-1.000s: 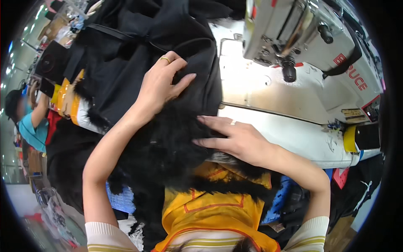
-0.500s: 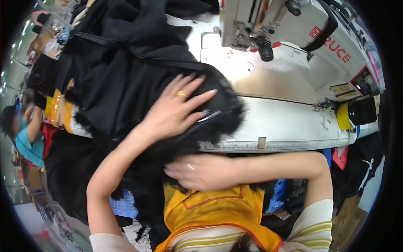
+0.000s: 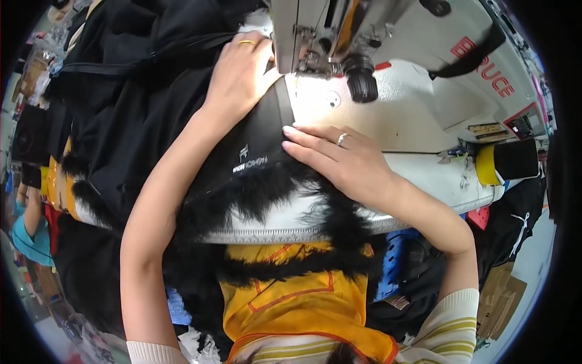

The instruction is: Sewing fur trim onto black garments using an industrial sewing machine.

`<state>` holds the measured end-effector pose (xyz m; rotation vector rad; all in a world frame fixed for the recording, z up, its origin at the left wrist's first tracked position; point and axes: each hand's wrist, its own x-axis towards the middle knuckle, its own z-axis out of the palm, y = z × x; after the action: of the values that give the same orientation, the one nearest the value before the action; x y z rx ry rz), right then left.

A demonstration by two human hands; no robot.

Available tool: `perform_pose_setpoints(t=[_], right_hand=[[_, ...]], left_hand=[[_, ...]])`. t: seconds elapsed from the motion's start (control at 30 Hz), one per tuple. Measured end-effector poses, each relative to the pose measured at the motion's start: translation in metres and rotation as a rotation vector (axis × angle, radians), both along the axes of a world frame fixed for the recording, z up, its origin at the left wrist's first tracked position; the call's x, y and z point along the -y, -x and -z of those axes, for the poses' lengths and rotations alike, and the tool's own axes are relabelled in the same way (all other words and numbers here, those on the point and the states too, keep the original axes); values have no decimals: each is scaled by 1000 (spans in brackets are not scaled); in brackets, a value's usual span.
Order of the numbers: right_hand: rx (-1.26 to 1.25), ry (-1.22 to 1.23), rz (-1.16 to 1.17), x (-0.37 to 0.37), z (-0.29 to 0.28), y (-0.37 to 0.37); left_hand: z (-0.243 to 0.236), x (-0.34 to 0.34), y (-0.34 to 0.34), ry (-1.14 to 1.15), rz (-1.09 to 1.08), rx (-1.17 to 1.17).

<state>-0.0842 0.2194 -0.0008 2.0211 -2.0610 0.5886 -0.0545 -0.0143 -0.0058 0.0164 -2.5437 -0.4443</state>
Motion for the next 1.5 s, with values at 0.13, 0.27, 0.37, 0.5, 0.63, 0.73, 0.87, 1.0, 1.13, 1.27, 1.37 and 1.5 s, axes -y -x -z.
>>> perform_pose_setpoints(t=[0.13,0.27,0.37,0.5,0.63,0.73,0.87,1.0,1.13,1.27,1.37,1.5], right_hand=[[-39,6,84,6,-7,12],[319,-79,18,-12,-17,25],[1064,-211,479,-34,-27,43],[1004,-231,405,-43,-31,57],[673,-351,303,-43,-40,56],[750,-161,328,-34,-40,52],[-44,-180,171,-11,-23,45],[34,-84,108,3,-10,45],[260,-11,52,-4,-10,50],[557,-95,80,-8,-11,55],[144,-172,-102,-7,-14,66],[225,-126,-169,-2,-13,76]], left_hand=[[8,17,32,-184,328,7],[-34,4,-1,-120,336,269],[-59,-29,-48,-76,267,385],[-35,-65,-69,320,313,167],[-12,-41,-67,247,347,35],[-11,-29,-65,-276,274,99],[-21,-32,-63,-451,287,97],[-29,-37,-66,-18,429,204],[-29,-36,-72,206,468,253],[-28,-35,-74,221,463,260],[-28,-37,-73,243,450,228],[-26,-39,-72,276,434,170]])
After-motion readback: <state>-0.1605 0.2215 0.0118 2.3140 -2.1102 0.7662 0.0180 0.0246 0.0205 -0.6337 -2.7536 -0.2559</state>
